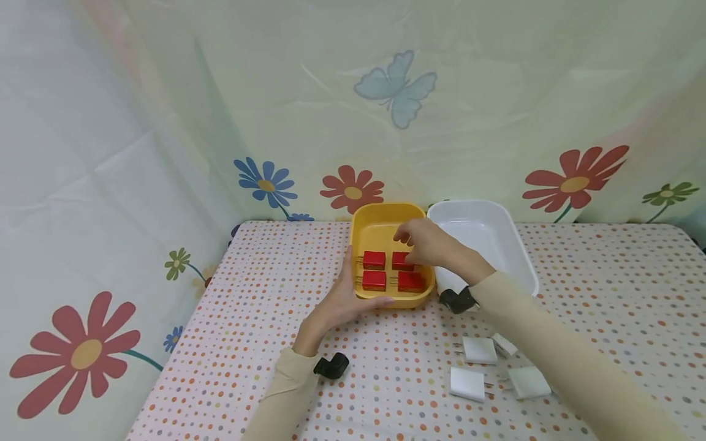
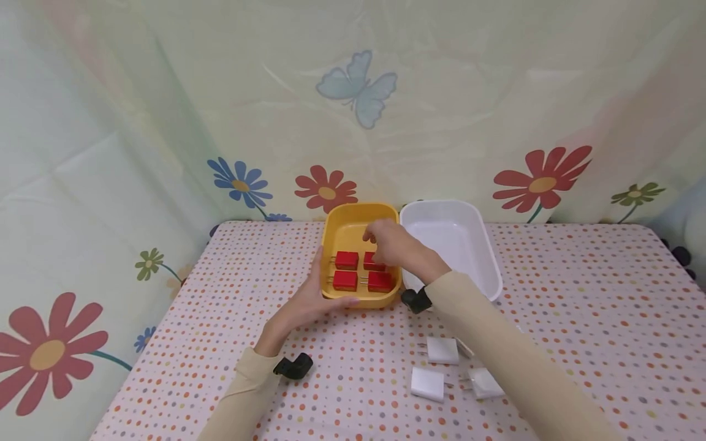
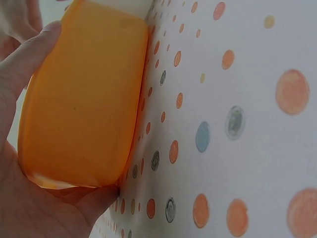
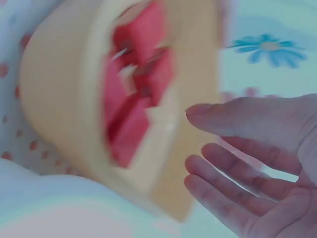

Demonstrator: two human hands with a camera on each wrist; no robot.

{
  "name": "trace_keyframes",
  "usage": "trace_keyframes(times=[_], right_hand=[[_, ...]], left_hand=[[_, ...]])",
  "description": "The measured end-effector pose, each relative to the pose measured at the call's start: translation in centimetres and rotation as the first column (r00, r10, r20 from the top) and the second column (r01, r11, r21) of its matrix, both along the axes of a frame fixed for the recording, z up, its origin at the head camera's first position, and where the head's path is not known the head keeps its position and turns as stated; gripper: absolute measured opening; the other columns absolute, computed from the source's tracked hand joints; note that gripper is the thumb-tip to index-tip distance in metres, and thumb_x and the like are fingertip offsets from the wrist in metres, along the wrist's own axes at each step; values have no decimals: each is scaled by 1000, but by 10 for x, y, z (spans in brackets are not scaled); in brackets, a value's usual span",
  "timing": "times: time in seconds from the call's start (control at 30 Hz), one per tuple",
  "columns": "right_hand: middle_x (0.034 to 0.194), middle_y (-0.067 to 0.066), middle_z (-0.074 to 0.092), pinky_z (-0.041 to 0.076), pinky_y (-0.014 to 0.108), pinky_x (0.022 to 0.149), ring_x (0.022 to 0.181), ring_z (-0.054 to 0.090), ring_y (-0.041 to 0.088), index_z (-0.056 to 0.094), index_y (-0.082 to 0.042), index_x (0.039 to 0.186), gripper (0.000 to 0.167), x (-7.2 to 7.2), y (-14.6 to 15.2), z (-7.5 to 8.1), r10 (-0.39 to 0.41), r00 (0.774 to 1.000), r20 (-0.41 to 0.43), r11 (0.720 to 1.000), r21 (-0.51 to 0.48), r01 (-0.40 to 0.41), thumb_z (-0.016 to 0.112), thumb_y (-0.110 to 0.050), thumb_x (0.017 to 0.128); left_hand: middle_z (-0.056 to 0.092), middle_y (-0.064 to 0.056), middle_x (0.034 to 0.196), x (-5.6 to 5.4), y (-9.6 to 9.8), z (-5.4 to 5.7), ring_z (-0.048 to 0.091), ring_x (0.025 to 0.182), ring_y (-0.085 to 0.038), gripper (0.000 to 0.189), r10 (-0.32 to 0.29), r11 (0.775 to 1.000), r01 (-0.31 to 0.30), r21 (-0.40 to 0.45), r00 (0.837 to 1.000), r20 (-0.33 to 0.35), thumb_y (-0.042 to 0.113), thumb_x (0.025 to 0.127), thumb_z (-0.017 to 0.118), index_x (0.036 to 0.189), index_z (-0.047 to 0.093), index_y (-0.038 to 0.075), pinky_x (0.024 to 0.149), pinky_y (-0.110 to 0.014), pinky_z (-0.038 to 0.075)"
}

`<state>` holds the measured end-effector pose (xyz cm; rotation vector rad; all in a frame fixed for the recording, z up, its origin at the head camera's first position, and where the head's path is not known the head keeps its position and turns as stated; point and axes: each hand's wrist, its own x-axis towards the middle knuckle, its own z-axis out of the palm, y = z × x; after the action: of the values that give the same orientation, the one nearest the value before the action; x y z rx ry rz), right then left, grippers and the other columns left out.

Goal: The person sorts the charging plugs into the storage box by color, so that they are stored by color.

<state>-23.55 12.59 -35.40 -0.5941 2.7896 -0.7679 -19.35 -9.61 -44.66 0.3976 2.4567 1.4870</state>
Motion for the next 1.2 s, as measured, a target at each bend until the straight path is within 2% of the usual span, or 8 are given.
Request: trace_keyframes(times=[0.1,0.23,0.4,0.5,0.6,0.77,1.07,1.2], right_hand=[[116,25,71,59,48,93,109,67,41,69,10,120,38,18,4,15,17,999,-37,998,-56,-19,82,5,85],[114,18,74,58,49,94,106,68,36,71,6,118,37,47,8,26,64,993,-94,991,-111,-74,84,4,84],[111,8,73,59,46,91,103,69,29,74,0,114,37,85,18,29,121,979,-163,982,-124,-142,89,-1,81],[109,3,71,60,44,89,103,68,27,75,-3,113,36,104,30,28,110,983,-147,985,-113,-127,90,-3,81],[109,-2,69,61,41,87,103,68,24,75,-7,115,37,120,43,20,96,990,-99,990,-91,-105,90,-5,81],[111,-3,68,61,36,80,99,68,20,74,-11,117,43,141,61,-2,100,994,-49,994,-31,-102,93,-8,78],[113,-4,67,60,40,83,103,69,24,74,-12,117,43,164,82,-39,82,996,38,996,-51,-80,93,-11,78],[114,-4,66,60,37,81,100,67,18,74,-11,117,44,173,80,-54,92,992,82,994,-57,-88,93,-13,77]], left_hand=[[32,-7,164,-2,0,-1,37,146,-25,131,-22,1000,23,13,1000,-17,39,83,90,167,-9,22,119,-54,34],[38,-8,160,-4,-3,-3,41,142,-25,128,-52,997,54,47,997,-50,34,84,90,167,-6,21,118,-54,35],[37,-9,161,-5,-6,-3,40,143,-25,127,-51,996,54,64,997,-53,30,84,90,167,-6,22,119,-56,33],[33,-9,164,-5,-5,-4,38,146,-25,130,-52,996,55,64,997,-56,32,83,91,167,-7,21,120,-57,32],[28,-8,167,-3,-4,-3,33,149,-25,132,-45,997,47,58,998,-46,34,83,91,168,-9,20,121,-57,30],[25,-7,169,-1,-2,-1,30,151,-25,132,-23,999,24,44,1000,-21,35,83,91,168,-10,20,122,-57,28],[27,-9,168,-1,2,-1,33,149,-25,133,-31,998,32,58,999,-21,32,83,90,167,-12,19,121,-54,30],[24,-8,170,0,2,-1,29,152,-25,134,-27,998,28,64,999,-23,33,83,91,167,-12,18,122,-55,28]])
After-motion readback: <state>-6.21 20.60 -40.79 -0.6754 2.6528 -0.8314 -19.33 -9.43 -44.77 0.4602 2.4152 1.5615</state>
